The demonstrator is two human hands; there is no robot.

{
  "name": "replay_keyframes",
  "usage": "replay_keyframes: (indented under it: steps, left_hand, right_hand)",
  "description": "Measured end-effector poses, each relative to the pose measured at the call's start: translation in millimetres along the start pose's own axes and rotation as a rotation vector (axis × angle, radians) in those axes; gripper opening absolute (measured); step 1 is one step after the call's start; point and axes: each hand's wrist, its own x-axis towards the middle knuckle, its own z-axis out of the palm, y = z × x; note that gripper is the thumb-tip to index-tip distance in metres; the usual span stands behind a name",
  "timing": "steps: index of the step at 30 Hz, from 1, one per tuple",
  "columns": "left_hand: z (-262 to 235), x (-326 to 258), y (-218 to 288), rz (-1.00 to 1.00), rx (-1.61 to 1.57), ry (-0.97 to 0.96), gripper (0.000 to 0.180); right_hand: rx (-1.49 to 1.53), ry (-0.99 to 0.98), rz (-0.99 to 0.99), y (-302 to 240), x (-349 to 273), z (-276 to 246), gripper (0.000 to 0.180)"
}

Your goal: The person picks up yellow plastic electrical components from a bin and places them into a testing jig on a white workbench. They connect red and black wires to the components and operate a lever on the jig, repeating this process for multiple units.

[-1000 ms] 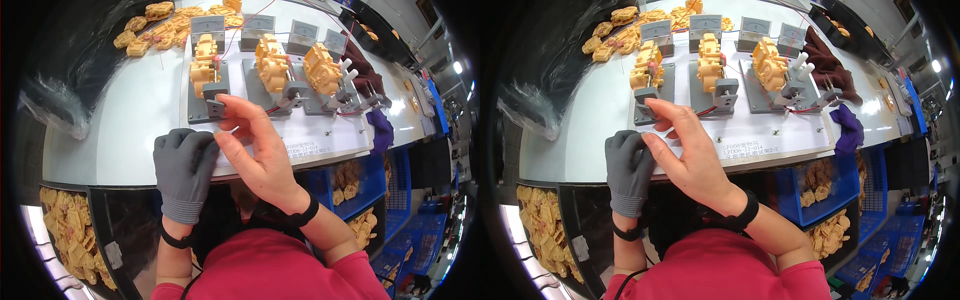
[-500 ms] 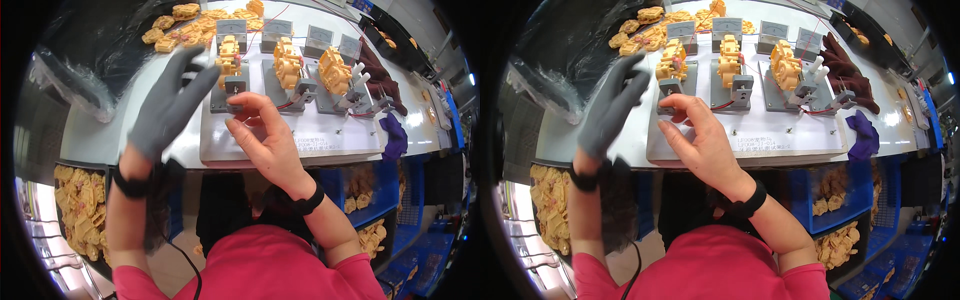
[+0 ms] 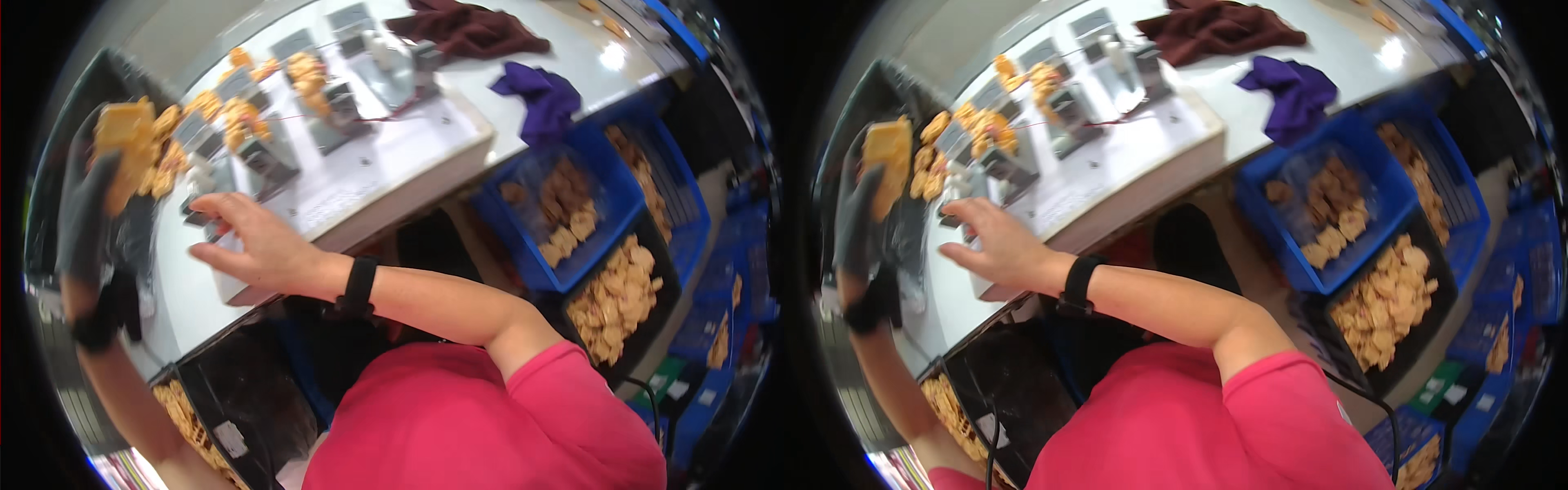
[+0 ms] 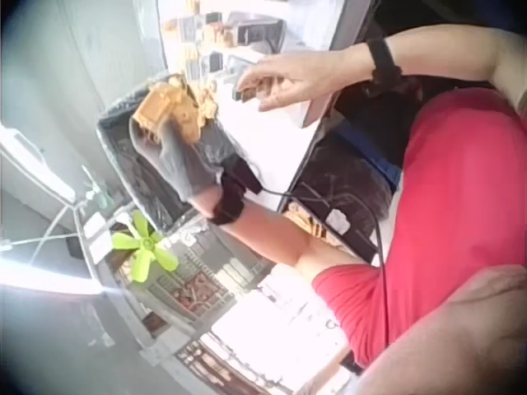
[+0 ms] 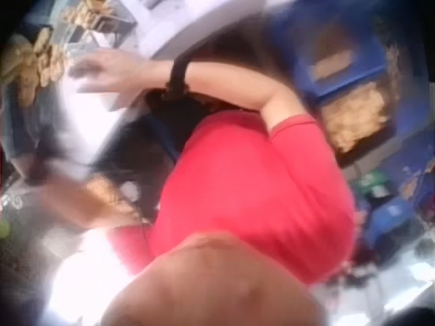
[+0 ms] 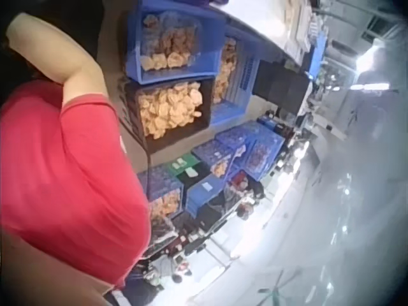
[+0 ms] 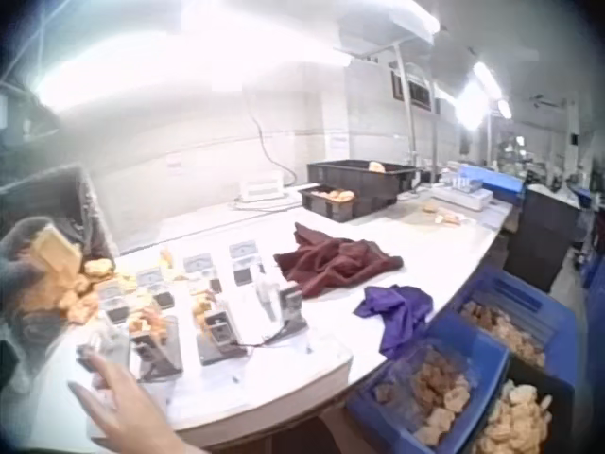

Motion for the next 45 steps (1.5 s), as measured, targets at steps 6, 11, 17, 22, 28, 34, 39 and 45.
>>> replay_keyframes:
  steps: [6,11,17,22,28,34,39,45]
  left_hand:
    - [116,-115,64,-0.045,0.104,-0.304,0.063]
    - [131,-137,62,-0.002,0.159,-0.402,0.063]
    - [104,-144,5,0.093,0.236,-0.092,0.043]
    - [104,-151,-30,0.072,0.358,0.178,0.034]
    - [119,-156,-68,0.060,0.371,0.332,0.030]
    - [128,-156,-84,-0.007,0.290,0.304,0.029]
    - [122,-158,-89,-0.015,0.274,0.274,0.035]
    - [115,-159,-90,-0.059,0.245,0.226,0.039]
  right_hand:
    - [0.689,0.025,0.326,-53,-57,-68,0.064]
    - [0.303,0.095,0.817,-65,-143,-185,0.056]
    - [-0.911,0.352,0.946,-21,-268,-324,0.053]
    - [-0.719,0.361,0.809,-56,-191,-297,0.030]
    - [-0.793,-0.134,0.333,-90,-57,-166,0.020]
    - [-0.920,-0.364,0.109,-55,-3,-97,0.023]
    - [-0.940,-0.416,0.080,-32,8,-83,0.014]
    - [-0.980,-0.416,0.126,-31,5,-77,0.017]
